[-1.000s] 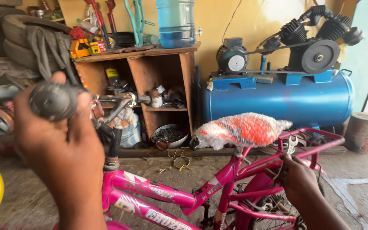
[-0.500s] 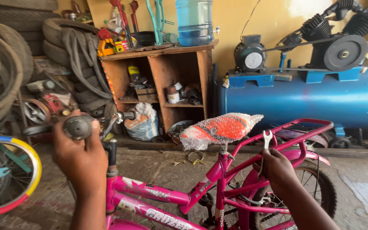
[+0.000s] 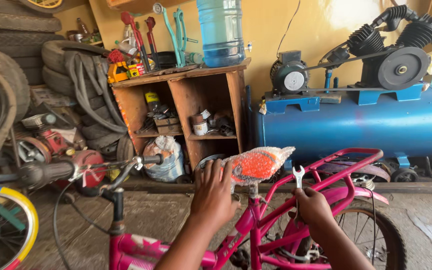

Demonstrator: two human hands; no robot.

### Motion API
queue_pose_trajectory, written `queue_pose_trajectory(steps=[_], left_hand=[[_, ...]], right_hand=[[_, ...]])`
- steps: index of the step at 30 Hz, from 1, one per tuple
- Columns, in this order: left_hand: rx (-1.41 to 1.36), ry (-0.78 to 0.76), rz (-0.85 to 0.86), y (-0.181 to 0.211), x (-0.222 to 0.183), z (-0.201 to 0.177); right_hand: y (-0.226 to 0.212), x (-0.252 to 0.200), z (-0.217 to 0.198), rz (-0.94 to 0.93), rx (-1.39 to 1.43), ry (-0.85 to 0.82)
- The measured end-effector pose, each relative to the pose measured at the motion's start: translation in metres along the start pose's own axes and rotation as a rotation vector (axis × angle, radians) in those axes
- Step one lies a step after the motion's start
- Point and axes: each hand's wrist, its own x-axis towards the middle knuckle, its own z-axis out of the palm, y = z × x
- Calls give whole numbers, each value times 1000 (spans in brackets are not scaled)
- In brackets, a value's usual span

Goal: The person unwraps a new orange bicycle seat, removes the old seat post assembly from the pink bicycle frame using pliers, and installs the new seat onto the post, securing it with a wrench.

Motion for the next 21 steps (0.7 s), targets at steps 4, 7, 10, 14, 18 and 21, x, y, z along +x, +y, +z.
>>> queue_pose_trajectory(steps=[4,7,10,14,18,21], left_hand=[[70,-188,4,-11,58,8],[51,-166,39,-30,93,34],[-5,-2,132,-56,109,65],[-39,16,156,-76,124,84],[-48,-28,117,-79,130,89],[-44,-53,113,-82,132,87]], right_hand=[[-9,12,6,-33,-66,-55],[-13,24,2,-39,-163,-105],[-9,33,9,-97,-240,-137],[-4,36,36,-260,-238,-219],[-12,29,69,-361,-370,-239],[-26,16,87,-411,-605,-70]])
